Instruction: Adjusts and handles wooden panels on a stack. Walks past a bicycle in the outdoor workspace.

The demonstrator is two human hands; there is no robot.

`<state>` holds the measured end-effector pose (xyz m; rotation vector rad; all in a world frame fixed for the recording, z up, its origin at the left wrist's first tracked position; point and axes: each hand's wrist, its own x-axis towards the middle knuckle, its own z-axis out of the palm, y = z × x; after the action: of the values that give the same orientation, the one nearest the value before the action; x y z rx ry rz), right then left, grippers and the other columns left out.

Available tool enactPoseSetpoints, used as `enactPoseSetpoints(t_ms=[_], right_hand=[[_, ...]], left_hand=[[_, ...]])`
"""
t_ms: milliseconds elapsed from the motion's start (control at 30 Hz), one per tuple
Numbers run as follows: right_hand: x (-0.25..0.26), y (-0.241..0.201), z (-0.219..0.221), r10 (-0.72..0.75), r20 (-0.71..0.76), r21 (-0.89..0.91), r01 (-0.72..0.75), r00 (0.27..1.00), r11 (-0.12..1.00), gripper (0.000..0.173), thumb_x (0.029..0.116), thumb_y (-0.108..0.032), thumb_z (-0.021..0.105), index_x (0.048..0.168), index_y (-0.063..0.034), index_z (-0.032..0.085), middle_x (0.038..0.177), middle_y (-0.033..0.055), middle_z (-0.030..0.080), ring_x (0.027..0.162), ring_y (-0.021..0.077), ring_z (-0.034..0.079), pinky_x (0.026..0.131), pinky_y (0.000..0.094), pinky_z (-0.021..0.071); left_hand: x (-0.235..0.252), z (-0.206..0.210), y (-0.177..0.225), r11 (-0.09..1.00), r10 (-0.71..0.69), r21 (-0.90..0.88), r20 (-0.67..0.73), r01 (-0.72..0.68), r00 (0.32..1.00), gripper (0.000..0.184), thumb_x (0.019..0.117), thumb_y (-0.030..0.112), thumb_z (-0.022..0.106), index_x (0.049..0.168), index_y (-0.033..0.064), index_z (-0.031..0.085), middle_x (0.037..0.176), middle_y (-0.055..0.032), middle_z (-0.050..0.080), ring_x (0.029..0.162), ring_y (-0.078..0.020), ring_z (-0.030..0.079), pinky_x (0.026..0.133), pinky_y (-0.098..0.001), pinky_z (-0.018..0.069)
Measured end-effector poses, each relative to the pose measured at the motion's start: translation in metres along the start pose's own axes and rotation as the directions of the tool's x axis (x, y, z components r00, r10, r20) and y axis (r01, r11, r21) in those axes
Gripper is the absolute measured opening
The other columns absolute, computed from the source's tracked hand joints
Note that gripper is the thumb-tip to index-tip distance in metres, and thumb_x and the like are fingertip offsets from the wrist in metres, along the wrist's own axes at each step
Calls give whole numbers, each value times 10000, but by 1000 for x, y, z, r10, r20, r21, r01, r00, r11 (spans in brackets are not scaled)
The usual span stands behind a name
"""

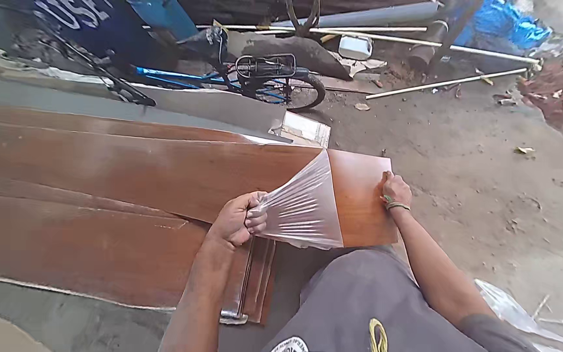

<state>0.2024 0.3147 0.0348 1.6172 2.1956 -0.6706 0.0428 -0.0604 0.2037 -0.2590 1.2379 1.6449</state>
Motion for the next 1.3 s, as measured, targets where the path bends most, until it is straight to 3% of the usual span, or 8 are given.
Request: enactPoseSetpoints(t_ms=[500,800,900,967,1033,1100,1200,1300], right_hand=[[7,1,4,20,-6,-25,-21,1000,999,641,1102,-515,215,1246,-59,641,1224,198,706,1174,361,682,939,577,544],[9,10,9,20,-28,-31,-21,999,999,638,1109,-484,200,1293,-50,630,1259,206,693,1189,373,672,959,585,535],[15,23,3,37,-76,22,-35,996,999,651,1113,-470,196,1308,-28,631,1295,234,670,1228,399,643,997,605,506],[11,33,-6,10,-67,47,-7,998,999,670,1116,-460,195,1315,15,623,1324,266,643,1266,417,612,1037,614,478],[3,35,-20,1,-32,37,0,999,999,655,1113,-458,221,1285,18,637,1326,260,642,1279,404,605,1050,608,470],[2,22,-35,-22,-38,27,23,999,999,630,1115,-449,245,1249,12,654,1300,256,658,1269,396,615,1043,599,475],[7,21,-42,-17,-42,18,17,999,1000,643,1115,-479,263,1215,20,657,1271,272,664,1249,408,623,1028,603,487],[6,25,-49,-17,-27,40,18,999,999,636,1114,-473,294,1199,35,666,1266,281,665,1254,409,620,1049,602,470]], left_hand=[[-23,-25,7,999,51,-11,-17,-51,999,240,945,124,383,912,132,620,530,79,337,388,-23,321,373,-174,305],[-20,-29,9,995,86,55,-143,-79,986,235,980,114,373,893,144,589,528,78,321,391,-30,298,371,-183,284],[10,-21,0,974,205,145,-245,-173,948,218,1013,146,390,1013,130,607,574,57,391,425,-57,354,397,-213,331],[35,-16,-12,935,308,278,-319,-222,897,288,1071,262,405,1128,106,640,667,22,521,508,-81,470,470,-249,427],[58,-6,-35,799,410,581,-335,-156,848,334,1046,332,571,1249,70,607,927,-51,657,777,-128,628,704,-318,548],[80,13,-53,473,516,881,-287,11,807,702,864,510,772,1364,59,574,1203,-146,660,1078,-259,646,934,-481,537],[95,38,-84,138,486,954,-298,264,822,1147,641,824,759,1503,120,484,1437,-257,513,1186,-425,613,934,-610,531],[111,46,-107,3,281,896,-426,443,860,1439,578,892,728,1635,79,187,1542,-277,399,1144,-400,654,909,-553,562]])
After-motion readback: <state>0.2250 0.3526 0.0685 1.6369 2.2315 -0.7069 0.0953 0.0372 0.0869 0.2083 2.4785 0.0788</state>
